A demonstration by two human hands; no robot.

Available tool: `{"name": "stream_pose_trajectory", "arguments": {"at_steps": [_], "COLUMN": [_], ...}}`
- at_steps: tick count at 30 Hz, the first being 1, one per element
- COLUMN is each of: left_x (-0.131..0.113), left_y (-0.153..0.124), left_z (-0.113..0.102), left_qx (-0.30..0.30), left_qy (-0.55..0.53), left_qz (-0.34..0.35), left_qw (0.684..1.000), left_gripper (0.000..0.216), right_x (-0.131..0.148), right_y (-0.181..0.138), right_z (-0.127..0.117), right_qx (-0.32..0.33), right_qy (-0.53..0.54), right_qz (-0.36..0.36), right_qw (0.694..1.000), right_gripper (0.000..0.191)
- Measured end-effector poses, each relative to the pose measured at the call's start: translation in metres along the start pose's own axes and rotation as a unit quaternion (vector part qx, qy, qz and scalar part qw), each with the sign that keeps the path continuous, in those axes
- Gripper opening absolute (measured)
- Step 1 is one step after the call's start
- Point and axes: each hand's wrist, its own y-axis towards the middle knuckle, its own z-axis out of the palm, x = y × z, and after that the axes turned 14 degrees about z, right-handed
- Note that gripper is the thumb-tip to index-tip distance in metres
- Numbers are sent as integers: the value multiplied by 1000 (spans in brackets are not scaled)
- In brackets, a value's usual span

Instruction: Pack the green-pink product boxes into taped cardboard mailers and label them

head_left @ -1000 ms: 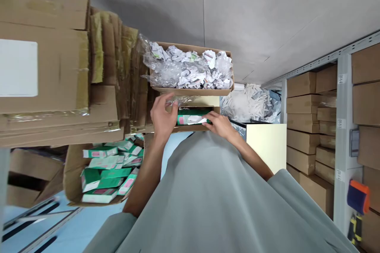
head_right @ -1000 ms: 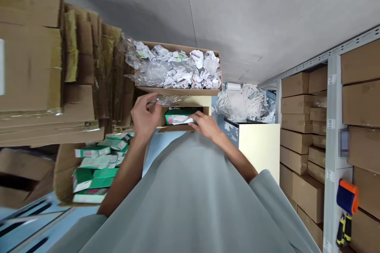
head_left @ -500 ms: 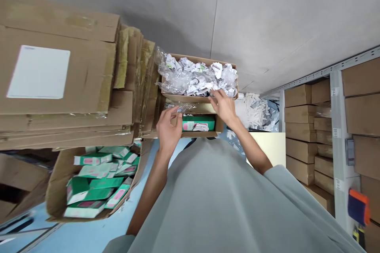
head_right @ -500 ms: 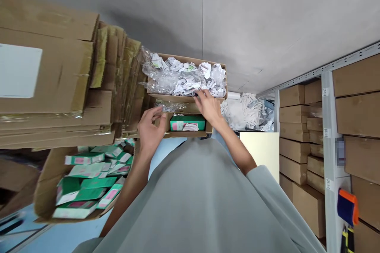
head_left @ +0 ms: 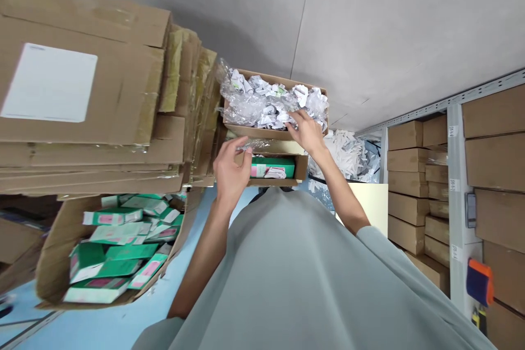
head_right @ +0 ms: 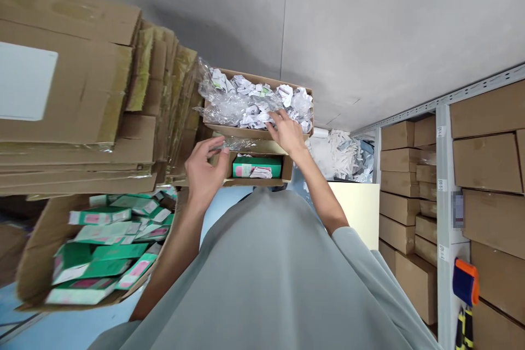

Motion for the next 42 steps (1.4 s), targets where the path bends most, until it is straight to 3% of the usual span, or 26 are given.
{"name": "stream_pose_trajectory", "arguments": {"at_steps": [4, 6, 11, 15, 19, 23, 25, 28, 32, 37, 42], "left_x": [18, 32, 68, 84, 93, 100, 101, 99, 92, 81, 46], "left_y": [-12, -21, -49, -65, -74, -76, -74, -70, -66, -68, -70], "left_z": [-11, -16, -26, -25, -22, -22, -23, -25, -31, -32, 9], "left_qx": [-4, -7, 19, 69, 99, 132, 165, 224, 257, 279, 345], "left_qy": [13, 26, 93, 125, 118, 114, 134, 180, 201, 138, 95], "left_qz": [-26, -40, -98, -152, -182, -199, -205, -201, -188, -175, -110], "left_qw": [1000, 999, 991, 978, 971, 964, 955, 936, 926, 934, 927], "left_gripper": [35, 36, 40, 48, 53, 50, 44, 32, 27, 27, 27], "right_x": [-8, -11, -7, 8, 3, -30, -44, -51, -45, -54, -81], "right_y": [-51, -79, -121, -123, -133, -151, -157, -160, -174, -229, -311], "right_z": [-7, 1, 54, 85, 86, 90, 98, 114, 125, 120, 111], "right_qx": [-27, -5, 135, 171, 110, 5, 12, 62, 44, -33, -110], "right_qy": [60, 73, 11, -22, 13, 25, 43, 80, 106, 191, 273], "right_qz": [8, 0, -12, 1, 44, 238, 300, 326, 338, 360, 435], "right_qw": [998, 997, 991, 985, 993, 971, 953, 940, 934, 912, 851], "right_gripper": [49, 48, 43, 47, 48, 52, 48, 23, 26, 32, 38]}}
